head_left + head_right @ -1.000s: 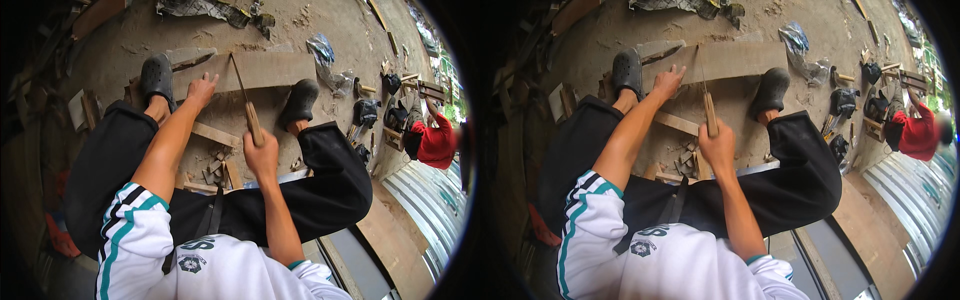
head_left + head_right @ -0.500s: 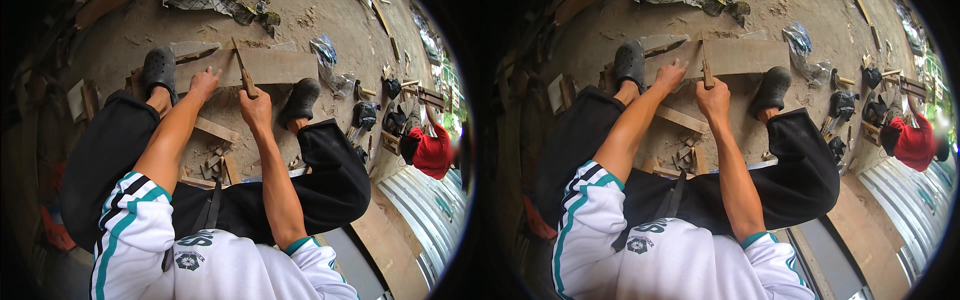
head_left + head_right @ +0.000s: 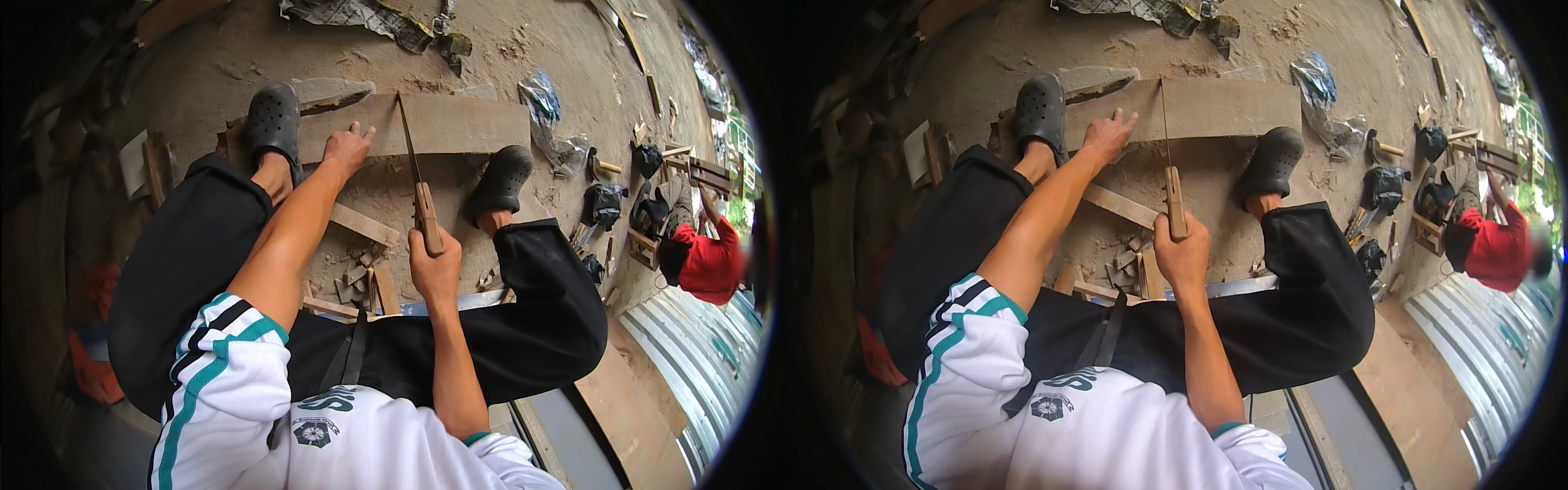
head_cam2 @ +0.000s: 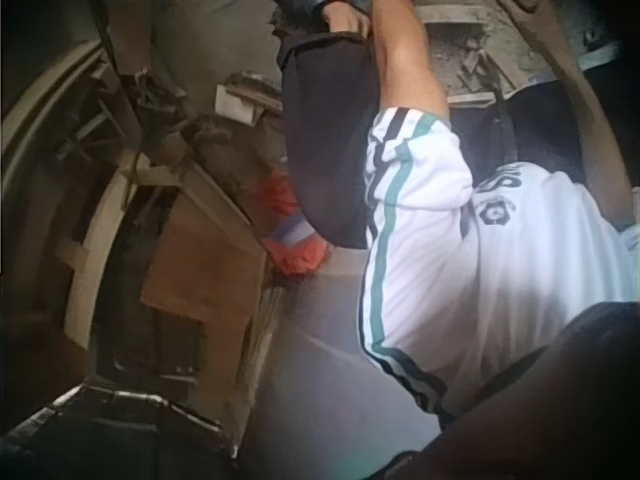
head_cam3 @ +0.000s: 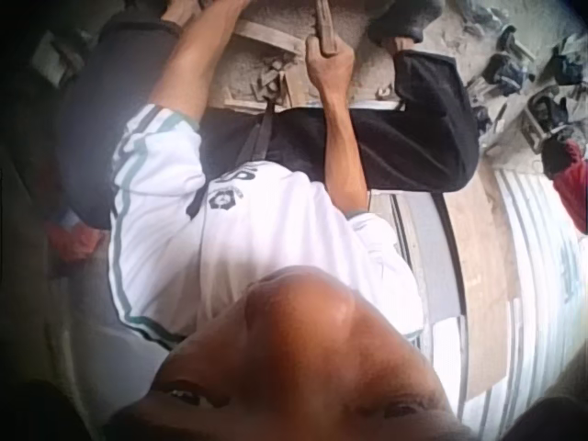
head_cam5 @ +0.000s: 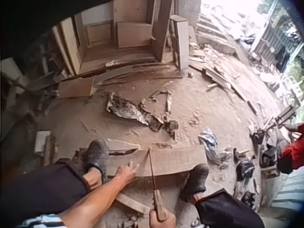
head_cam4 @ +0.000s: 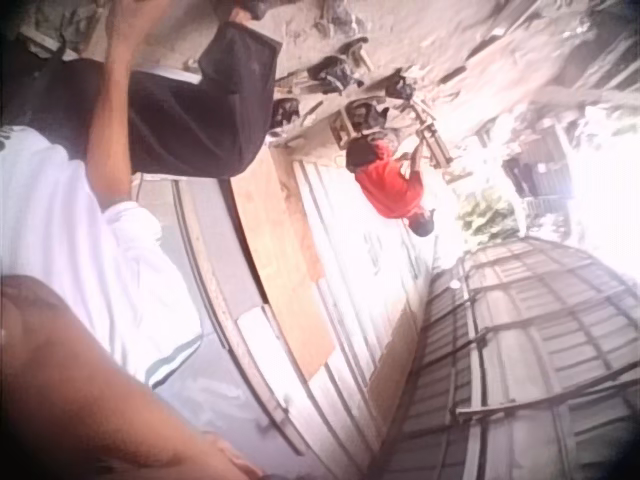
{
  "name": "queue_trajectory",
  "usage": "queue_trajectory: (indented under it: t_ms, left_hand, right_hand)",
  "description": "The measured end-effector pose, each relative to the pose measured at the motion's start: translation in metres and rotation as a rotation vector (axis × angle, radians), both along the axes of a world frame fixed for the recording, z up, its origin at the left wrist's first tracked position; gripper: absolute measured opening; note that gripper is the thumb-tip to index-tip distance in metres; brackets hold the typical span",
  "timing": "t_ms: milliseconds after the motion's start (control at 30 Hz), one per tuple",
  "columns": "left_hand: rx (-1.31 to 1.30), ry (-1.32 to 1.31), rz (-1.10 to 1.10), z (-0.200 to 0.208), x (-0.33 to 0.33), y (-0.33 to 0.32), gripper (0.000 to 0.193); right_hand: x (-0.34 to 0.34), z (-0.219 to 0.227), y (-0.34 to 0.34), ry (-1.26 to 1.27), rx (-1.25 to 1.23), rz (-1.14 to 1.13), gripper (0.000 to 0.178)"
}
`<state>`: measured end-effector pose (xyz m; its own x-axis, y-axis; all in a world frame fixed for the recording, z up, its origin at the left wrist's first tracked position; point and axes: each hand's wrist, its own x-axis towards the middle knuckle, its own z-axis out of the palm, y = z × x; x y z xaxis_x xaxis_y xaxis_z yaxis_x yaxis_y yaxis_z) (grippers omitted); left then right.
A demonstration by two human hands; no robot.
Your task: The person sits on the floor and uses a hand saw to cut a rectangular wooden plank. They hold the plank with their left hand and saw with their right hand, making repeated back-and-forth strokes along the plank's length.
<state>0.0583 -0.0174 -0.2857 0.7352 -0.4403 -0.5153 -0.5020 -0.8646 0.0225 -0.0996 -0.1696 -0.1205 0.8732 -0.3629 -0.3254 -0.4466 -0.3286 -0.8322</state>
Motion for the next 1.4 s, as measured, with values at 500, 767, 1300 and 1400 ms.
queue_trajectory:
  t_ms: [500, 767, 1300, 1400]
  left_hand:
    - [-0.030, 0.004, -0.027, 0.000, 0.001, -0.016, 0.063]
    - [-0.003, -0.002, 0.011, -0.005, -0.006, 0.002, 0.073]
    - [-0.047, 0.010, -0.002, -0.003, -0.003, -0.003, 0.067]
    - [-0.012, -0.037, -0.011, -0.020, -0.008, 0.013, 0.069]
  right_hand:
    - [0.004, -0.054, -0.006, 0.006, -0.025, -0.053, 0.023]
    - [-0.026, -0.044, 0.004, -0.115, -0.056, -0.008, 0.026]
    - [-0.003, -0.078, -0.004, -0.060, -0.016, -0.050, 0.018]
    - [-0.026, -0.058, 0.005, -0.096, -0.011, -0.012, 0.017]
